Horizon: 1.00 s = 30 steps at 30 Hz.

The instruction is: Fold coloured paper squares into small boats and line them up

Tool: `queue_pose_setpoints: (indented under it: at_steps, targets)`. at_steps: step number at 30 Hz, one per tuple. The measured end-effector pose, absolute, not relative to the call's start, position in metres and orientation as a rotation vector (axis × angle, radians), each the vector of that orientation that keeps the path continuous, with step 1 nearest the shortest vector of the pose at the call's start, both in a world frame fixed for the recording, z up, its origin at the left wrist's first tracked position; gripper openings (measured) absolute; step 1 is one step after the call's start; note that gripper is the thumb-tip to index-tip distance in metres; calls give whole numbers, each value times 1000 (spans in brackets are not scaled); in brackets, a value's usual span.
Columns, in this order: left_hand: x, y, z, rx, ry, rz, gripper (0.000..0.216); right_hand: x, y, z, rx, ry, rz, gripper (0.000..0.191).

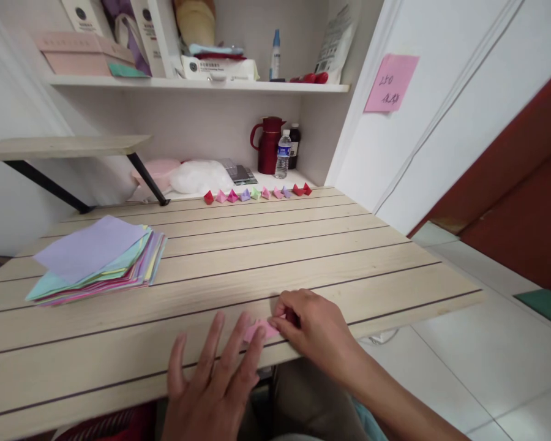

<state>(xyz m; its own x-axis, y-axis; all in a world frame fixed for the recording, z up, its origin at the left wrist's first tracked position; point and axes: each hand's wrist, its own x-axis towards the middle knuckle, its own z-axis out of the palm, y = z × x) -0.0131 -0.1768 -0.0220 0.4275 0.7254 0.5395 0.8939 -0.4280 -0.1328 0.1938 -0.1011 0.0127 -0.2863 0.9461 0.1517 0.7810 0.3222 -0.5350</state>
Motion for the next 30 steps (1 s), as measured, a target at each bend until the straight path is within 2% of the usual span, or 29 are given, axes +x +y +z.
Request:
queue_pose_setpoints:
  at_steps: [7,12,17,24,30]
  targets:
    - [-9,-177,-39,-2412,-1540,-437,83,197,-113,3,-1420,-2168,279,7]
    - [-7,-180,-41,-2406,-1568,-423,81,204,-141,-16,-1180,-2114,-153,53]
    - [-5,-178,-43,-2377,-1514,-481,70,200,-158,-40,-900,-2399,-246,68]
    - [-7,-175,-44,-2267,-1381,-754,44,192,-157,-36,-1032,-2343,-304,51]
    - [-5,-182,-44,-2191,-1393,-687,51,186,-156,-35,-1054,-2283,-375,45]
